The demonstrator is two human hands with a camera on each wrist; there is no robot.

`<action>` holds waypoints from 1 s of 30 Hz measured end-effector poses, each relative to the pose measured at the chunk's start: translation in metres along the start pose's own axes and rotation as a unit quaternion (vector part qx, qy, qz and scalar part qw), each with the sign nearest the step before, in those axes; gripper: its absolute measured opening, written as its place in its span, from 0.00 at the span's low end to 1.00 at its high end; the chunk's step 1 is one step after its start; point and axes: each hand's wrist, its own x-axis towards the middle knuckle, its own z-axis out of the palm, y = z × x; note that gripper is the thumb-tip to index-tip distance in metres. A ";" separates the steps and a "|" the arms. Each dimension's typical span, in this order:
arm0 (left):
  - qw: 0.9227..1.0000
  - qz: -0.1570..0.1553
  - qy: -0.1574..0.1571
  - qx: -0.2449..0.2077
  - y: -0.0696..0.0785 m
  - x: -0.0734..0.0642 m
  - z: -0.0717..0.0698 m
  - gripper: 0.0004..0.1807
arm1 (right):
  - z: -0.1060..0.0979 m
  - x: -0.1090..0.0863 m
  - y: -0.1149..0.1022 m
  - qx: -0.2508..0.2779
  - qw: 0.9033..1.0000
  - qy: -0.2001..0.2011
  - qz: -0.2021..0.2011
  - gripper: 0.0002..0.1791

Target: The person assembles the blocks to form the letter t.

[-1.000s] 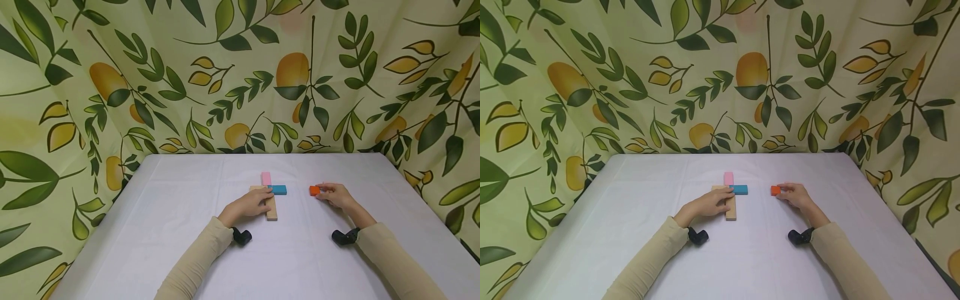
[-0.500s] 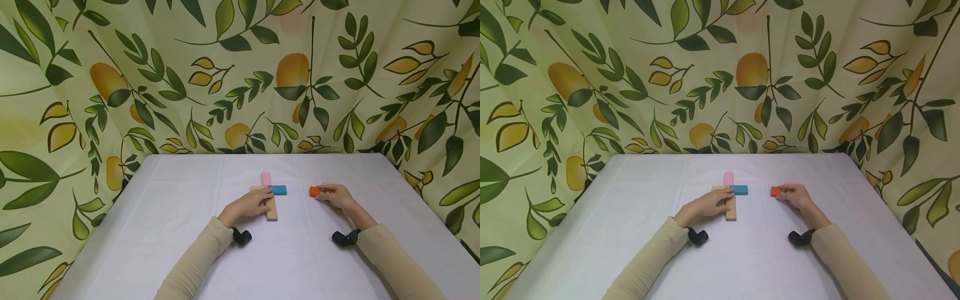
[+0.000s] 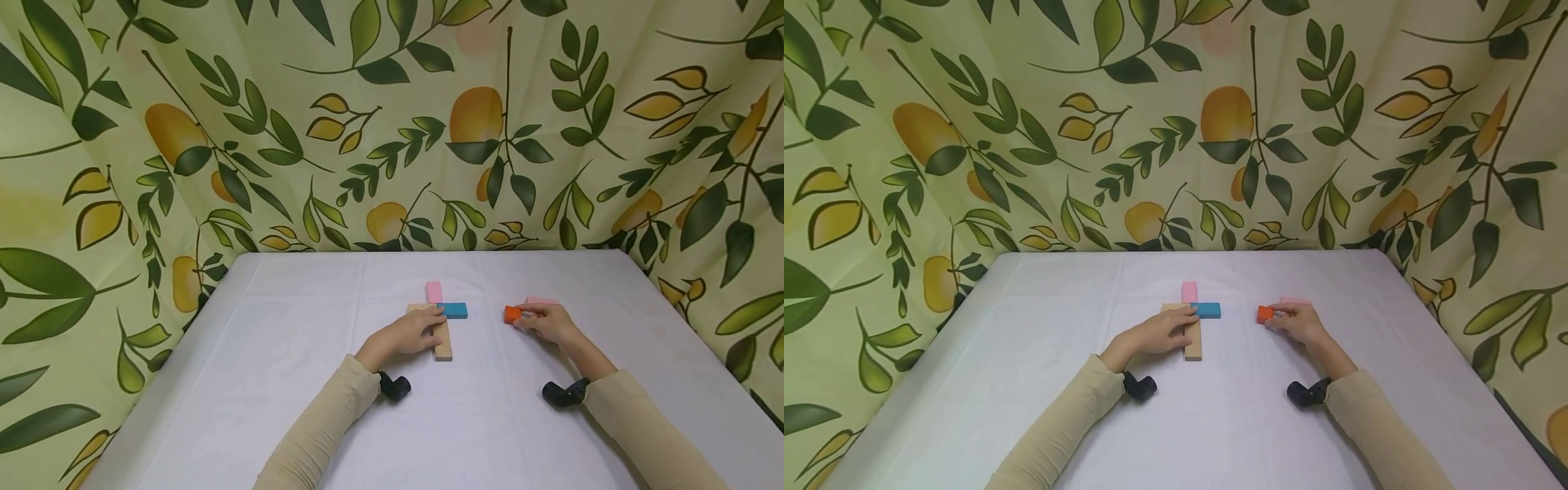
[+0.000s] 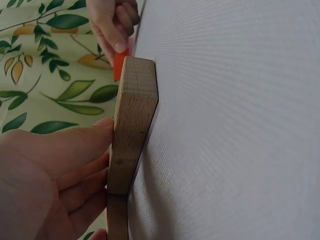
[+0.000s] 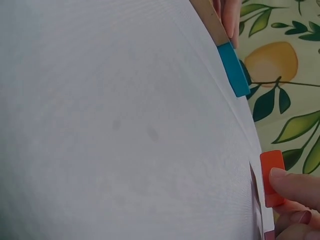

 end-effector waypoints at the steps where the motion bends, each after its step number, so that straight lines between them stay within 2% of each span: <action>1: 1.000 -0.001 0.000 0.001 0.000 0.000 0.000 0.28 | 0.000 0.000 0.000 -0.001 1.000 0.000 0.000 0.32; 18: 1.000 0.009 0.000 -0.001 -0.003 0.002 0.001 0.28 | 0.002 -0.013 -0.003 0.003 1.000 -0.010 -0.018 0.34; 30: 0.999 0.021 0.003 0.034 -0.001 -0.001 0.000 0.28 | 0.012 -0.025 -0.006 0.015 0.999 -0.019 -0.045 0.33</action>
